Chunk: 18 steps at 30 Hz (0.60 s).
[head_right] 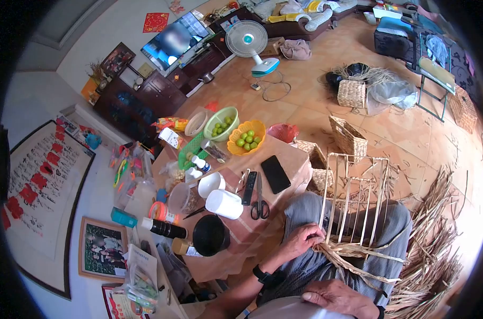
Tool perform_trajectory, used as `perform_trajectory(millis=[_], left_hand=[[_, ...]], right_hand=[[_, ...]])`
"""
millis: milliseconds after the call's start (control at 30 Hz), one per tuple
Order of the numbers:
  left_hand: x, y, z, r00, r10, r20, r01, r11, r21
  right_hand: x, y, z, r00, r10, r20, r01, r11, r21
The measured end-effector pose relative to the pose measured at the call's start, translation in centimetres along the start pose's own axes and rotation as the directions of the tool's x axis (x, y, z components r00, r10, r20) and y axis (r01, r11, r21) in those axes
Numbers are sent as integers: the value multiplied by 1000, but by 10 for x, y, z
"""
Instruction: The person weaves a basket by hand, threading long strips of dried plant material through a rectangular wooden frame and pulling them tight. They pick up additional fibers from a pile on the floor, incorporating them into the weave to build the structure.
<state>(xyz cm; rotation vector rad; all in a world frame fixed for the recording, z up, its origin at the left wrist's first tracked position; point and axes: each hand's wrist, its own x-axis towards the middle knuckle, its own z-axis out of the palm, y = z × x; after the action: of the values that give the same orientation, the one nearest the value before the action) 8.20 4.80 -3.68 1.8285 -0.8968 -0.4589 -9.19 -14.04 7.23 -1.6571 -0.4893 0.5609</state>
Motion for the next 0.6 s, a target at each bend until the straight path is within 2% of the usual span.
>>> perform_trajectory(millis=[67,167,267,367,433,500,567,600], left_hand=[[-1,-1,-1,1000,-5,2,5,1000,10],[0,4,-5,1000,-2,-1,2,1000,23],[-2,4,-4,1000,-7,-3,7,1000,12],[-1,0,-6,1000,-27,1,27,1000,16],[-2,7,-10,997,-75,10,75,997,26],[-4,2,-10,999,-49,3,48,999,17],[-3,1,-12,999,-40,13,40,999,7],[-2,2,-14,999,-46,24,46,999,2]], right_hand=[[2,-15,2,999,42,24,-40,998,-56],[-14,-3,-2,1000,-15,1,15,998,-57],[-30,1,-27,999,21,43,-17,997,-79],[-53,9,-53,996,-26,-86,27,1000,8],[-77,31,-68,951,-110,-287,153,979,133],[-109,46,-77,832,87,-548,121,935,332],[-128,71,-88,572,205,-794,156,923,351],[-135,88,-96,460,218,-861,138,940,312]])
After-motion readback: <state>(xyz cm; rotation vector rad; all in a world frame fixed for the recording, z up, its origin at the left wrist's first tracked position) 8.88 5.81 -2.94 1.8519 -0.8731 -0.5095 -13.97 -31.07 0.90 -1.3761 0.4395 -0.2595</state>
